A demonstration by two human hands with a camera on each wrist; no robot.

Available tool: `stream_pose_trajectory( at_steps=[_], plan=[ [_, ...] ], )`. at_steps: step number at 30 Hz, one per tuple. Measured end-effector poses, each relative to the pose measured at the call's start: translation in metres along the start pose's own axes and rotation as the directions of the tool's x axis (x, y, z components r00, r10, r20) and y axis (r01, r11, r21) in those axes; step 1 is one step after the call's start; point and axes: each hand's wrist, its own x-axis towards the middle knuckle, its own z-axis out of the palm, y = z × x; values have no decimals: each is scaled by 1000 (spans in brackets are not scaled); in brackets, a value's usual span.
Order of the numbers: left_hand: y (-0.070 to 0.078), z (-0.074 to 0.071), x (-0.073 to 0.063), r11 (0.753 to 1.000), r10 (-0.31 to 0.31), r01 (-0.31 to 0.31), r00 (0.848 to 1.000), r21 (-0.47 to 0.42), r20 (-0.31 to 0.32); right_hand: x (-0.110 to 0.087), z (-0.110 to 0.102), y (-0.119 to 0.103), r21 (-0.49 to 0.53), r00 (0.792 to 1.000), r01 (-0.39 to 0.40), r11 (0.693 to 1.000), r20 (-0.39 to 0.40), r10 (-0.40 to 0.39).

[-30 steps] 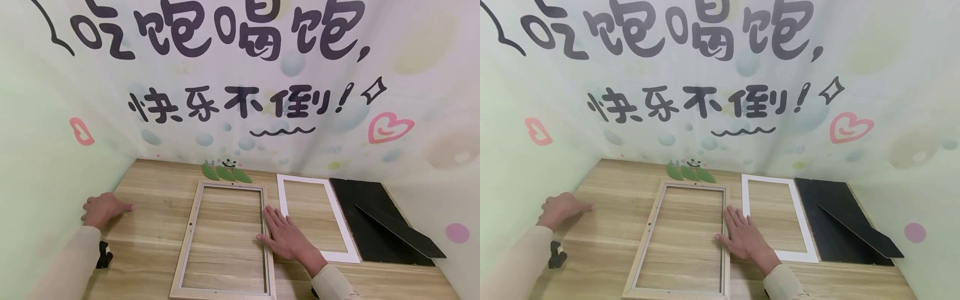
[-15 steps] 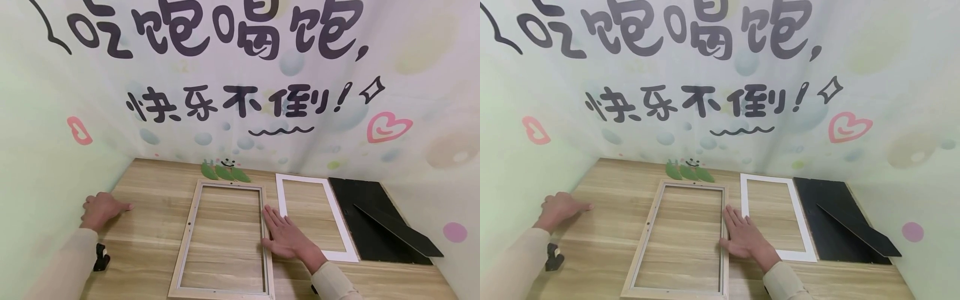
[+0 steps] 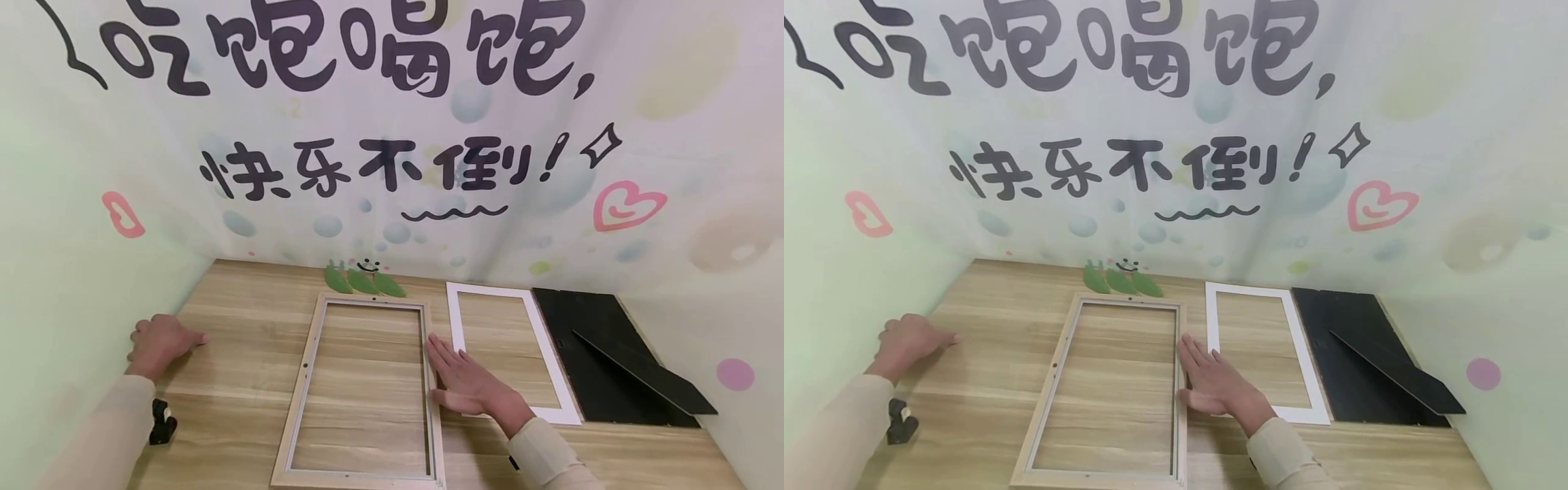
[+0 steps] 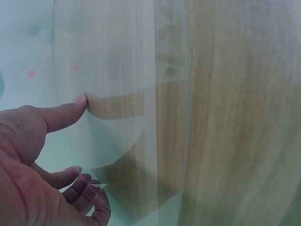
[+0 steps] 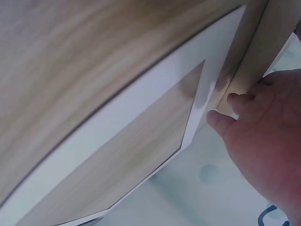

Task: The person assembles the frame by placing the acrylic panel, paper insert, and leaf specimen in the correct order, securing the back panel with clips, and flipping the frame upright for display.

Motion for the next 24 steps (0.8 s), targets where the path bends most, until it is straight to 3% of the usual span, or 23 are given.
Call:
stream_pose_trajectory(
  at_steps=[15,20,24],
  plan=[
    [-3,-7,-3,1000,-3,3,999,0,-41,-3,3,10,53,999,49,997,-14,-48],
    [-2,-11,-7,1000,19,-20,998,-8,-61,-2,4,13,85,998,55,995,-25,-53],
    [-6,-12,-11,997,76,-79,992,-23,-102,-2,6,15,103,998,56,993,-28,-53]
  ],
)
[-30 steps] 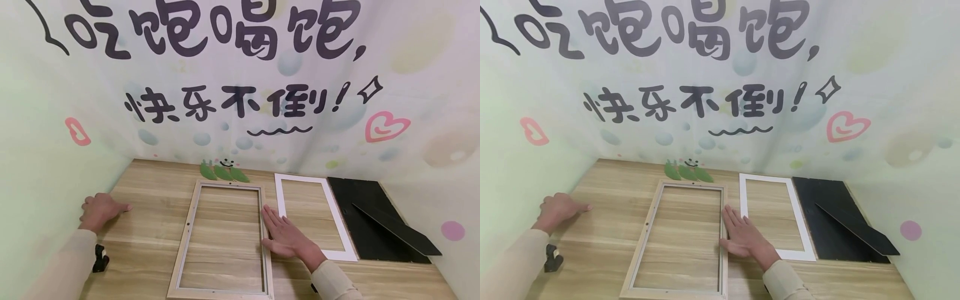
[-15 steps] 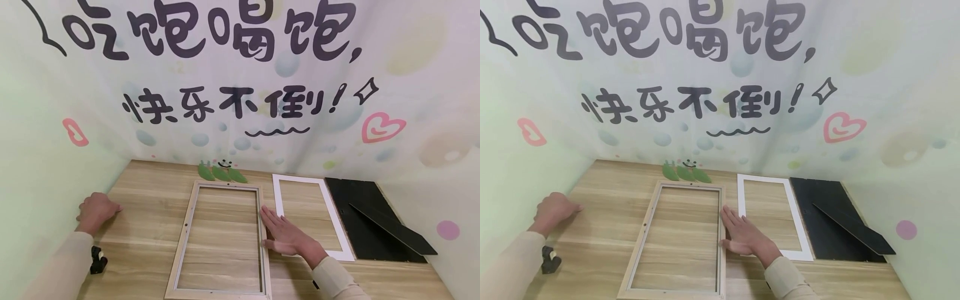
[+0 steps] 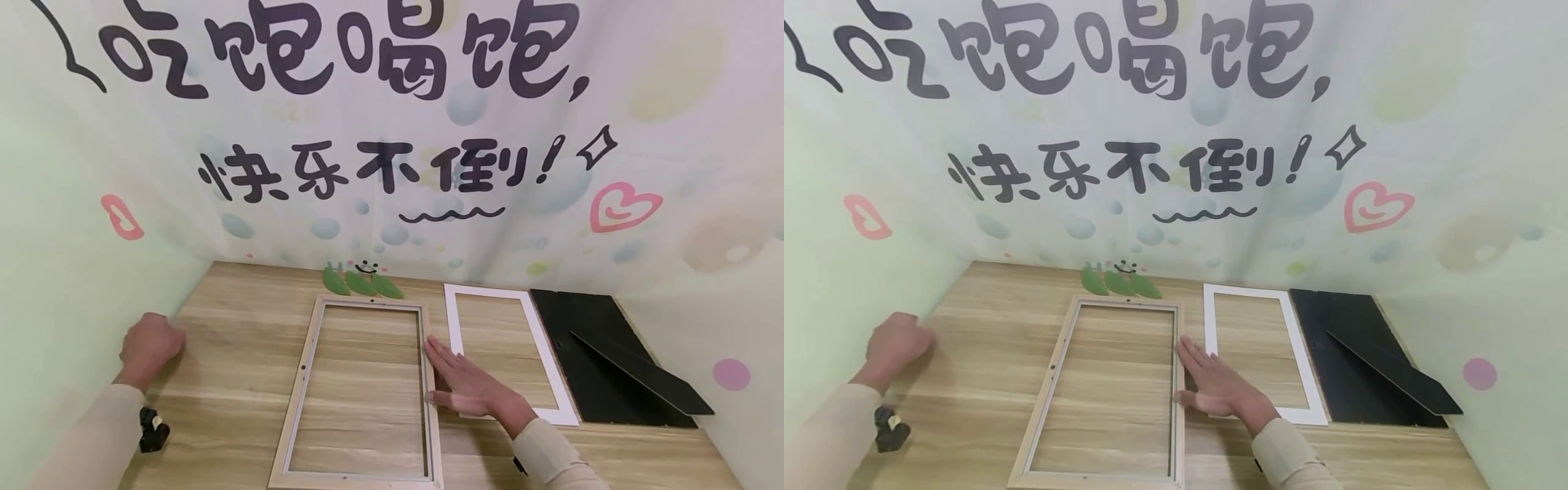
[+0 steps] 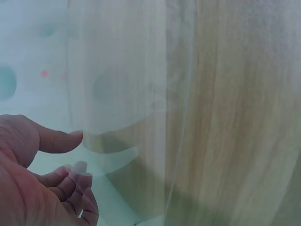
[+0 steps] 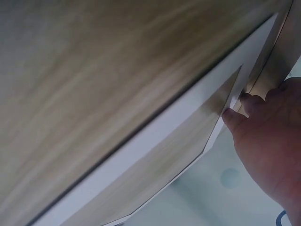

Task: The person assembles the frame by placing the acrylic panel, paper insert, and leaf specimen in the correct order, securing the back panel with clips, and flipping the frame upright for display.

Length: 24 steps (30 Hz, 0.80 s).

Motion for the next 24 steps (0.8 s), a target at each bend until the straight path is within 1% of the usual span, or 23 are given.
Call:
stream_pose_trajectory(
  at_steps=[2,5,9,14,17,21,24],
  plan=[
    [0,-2,0,999,32,-32,999,-2,-19,-1,0,1,4,1000,-2,1000,1,2],
    [1,-4,0,998,64,-63,997,8,-35,-2,0,3,12,1000,0,1000,0,0],
    [0,-8,1,997,68,-67,997,33,-30,-1,1,2,17,1000,-7,1000,1,7],
    [-2,-13,0,995,84,-81,995,57,-44,-1,0,1,30,1000,-11,999,7,11],
    [-1,-16,0,995,81,-78,996,59,-42,-1,0,1,33,1000,-10,999,7,10],
    [1,-18,1,998,50,-48,998,48,-24,-2,-1,1,38,1000,-8,999,0,8],
    [3,-21,1,998,32,-31,999,45,-23,-2,-2,1,38,1000,0,999,-1,0]
  ],
)
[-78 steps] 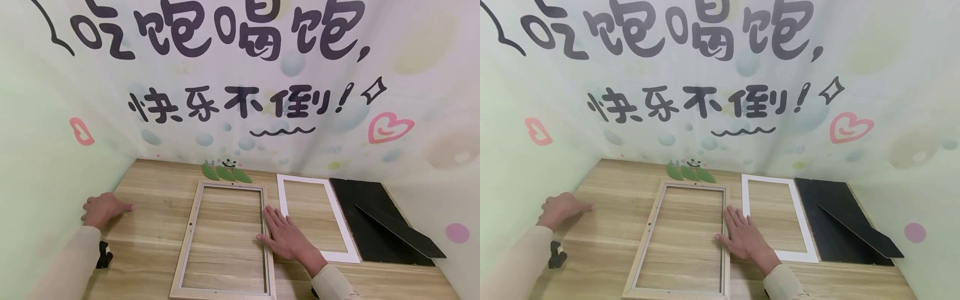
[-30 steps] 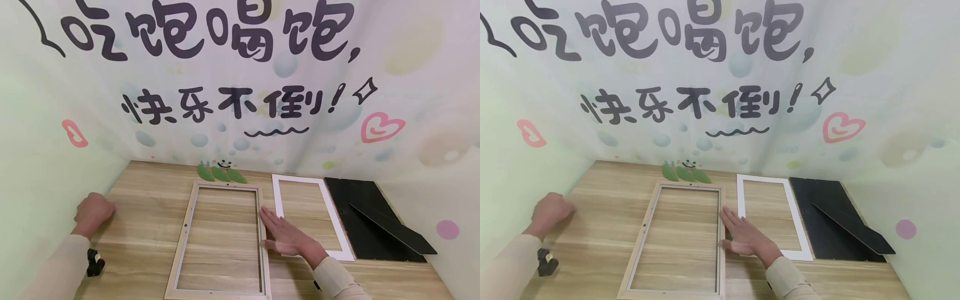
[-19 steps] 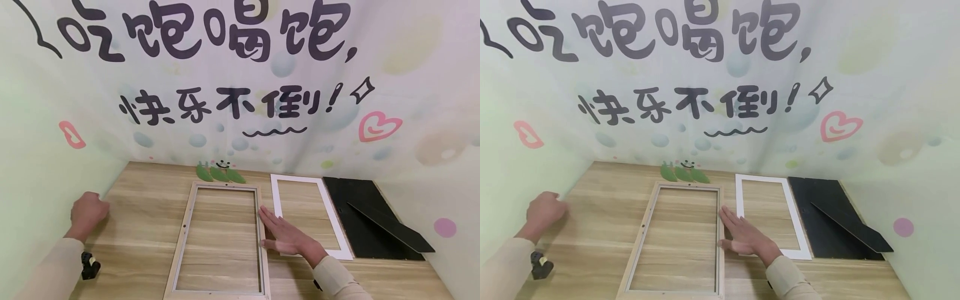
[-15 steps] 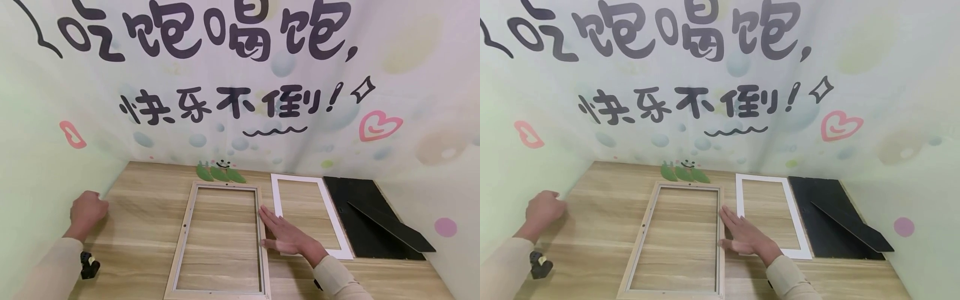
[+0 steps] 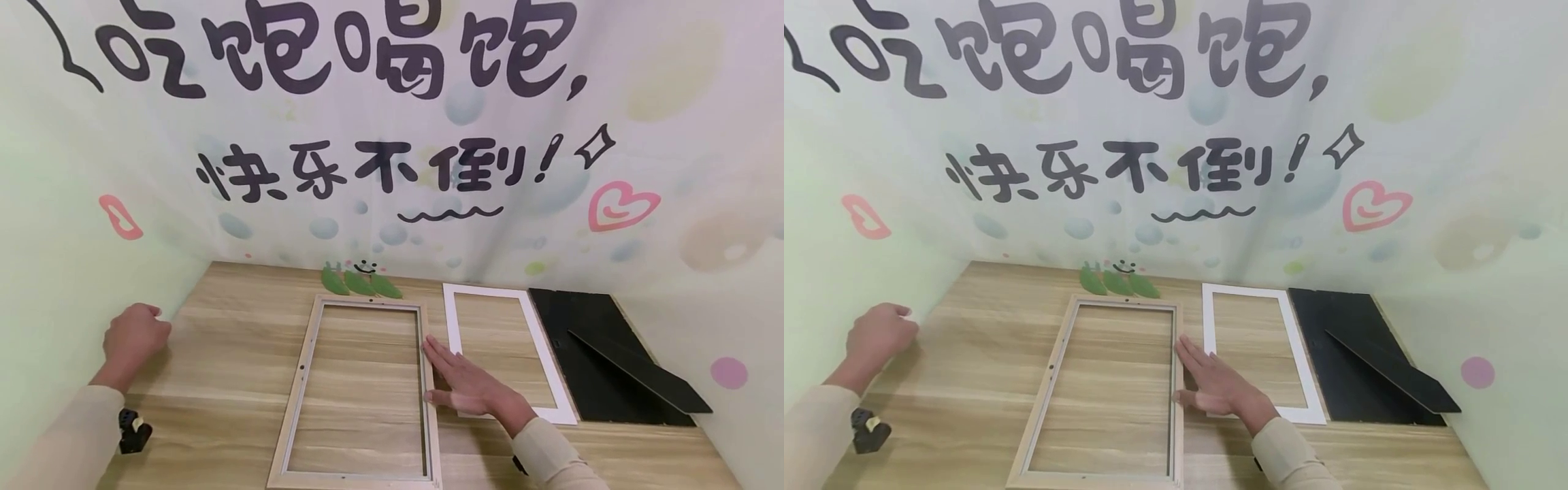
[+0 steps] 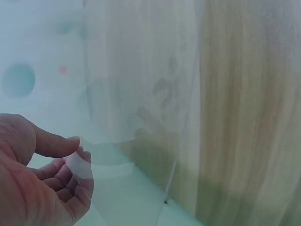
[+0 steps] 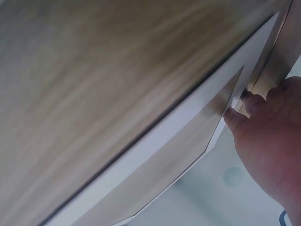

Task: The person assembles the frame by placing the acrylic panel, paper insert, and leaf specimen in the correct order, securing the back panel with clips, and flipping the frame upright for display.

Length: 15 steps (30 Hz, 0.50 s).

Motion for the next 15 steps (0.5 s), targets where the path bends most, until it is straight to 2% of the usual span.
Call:
stream_pose_trajectory(
  at_steps=[2,8,15],
  plan=[
    [3,-3,-1,1000,8,-8,1000,2,-6,-1,-1,0,3,1000,-1,1000,-1,1],
    [10,-13,-4,996,86,-85,996,29,-36,-1,-2,1,3,1000,-10,1000,3,10],
    [15,-18,-6,995,97,-97,995,39,-7,-1,0,2,10,1000,-3,1000,-3,3]
  ],
)
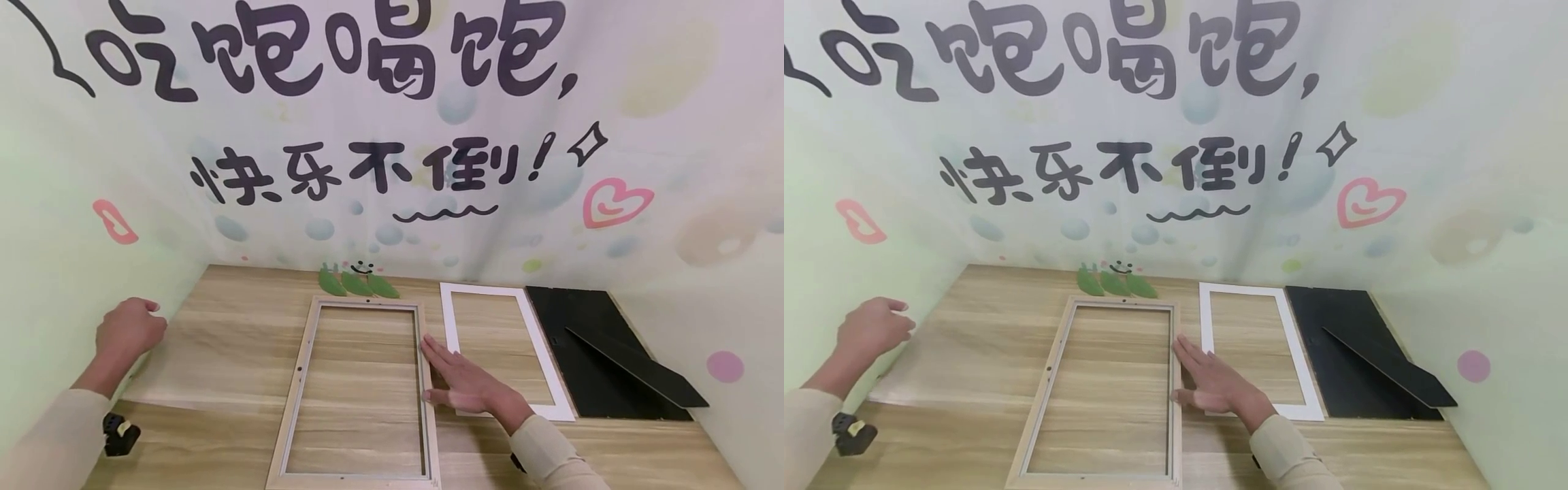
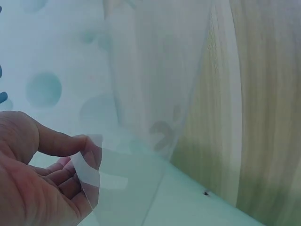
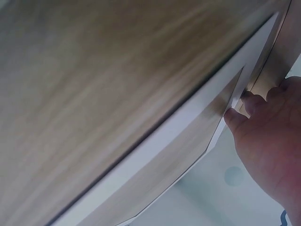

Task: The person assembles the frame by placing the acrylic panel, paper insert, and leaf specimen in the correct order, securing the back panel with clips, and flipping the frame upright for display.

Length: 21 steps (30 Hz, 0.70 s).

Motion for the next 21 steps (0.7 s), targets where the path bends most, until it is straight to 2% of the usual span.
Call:
stream_pose_trajectory(
  at_steps=[3,7,9,14,17,21],
  plan=[
    [-1,-3,0,1000,2,-1,1000,-23,22,1,0,0,0,1000,1,1000,4,-1],
    [-1,-7,0,990,-10,19,997,-137,71,1,0,1,-4,1000,6,1000,1,-6],
    [-2,-8,0,976,-15,36,995,-217,96,1,0,1,-6,1000,7,1000,0,-7],
    [-2,-7,-2,919,-16,64,992,-390,123,1,1,3,1,1000,4,1000,0,-4],
    [-4,-7,-3,893,-19,71,992,-444,122,2,1,3,3,1000,-4,1000,4,4],
    [-3,-9,-5,880,-22,73,993,-469,113,1,1,3,5,1000,5,1000,-1,-5]
  ],
)
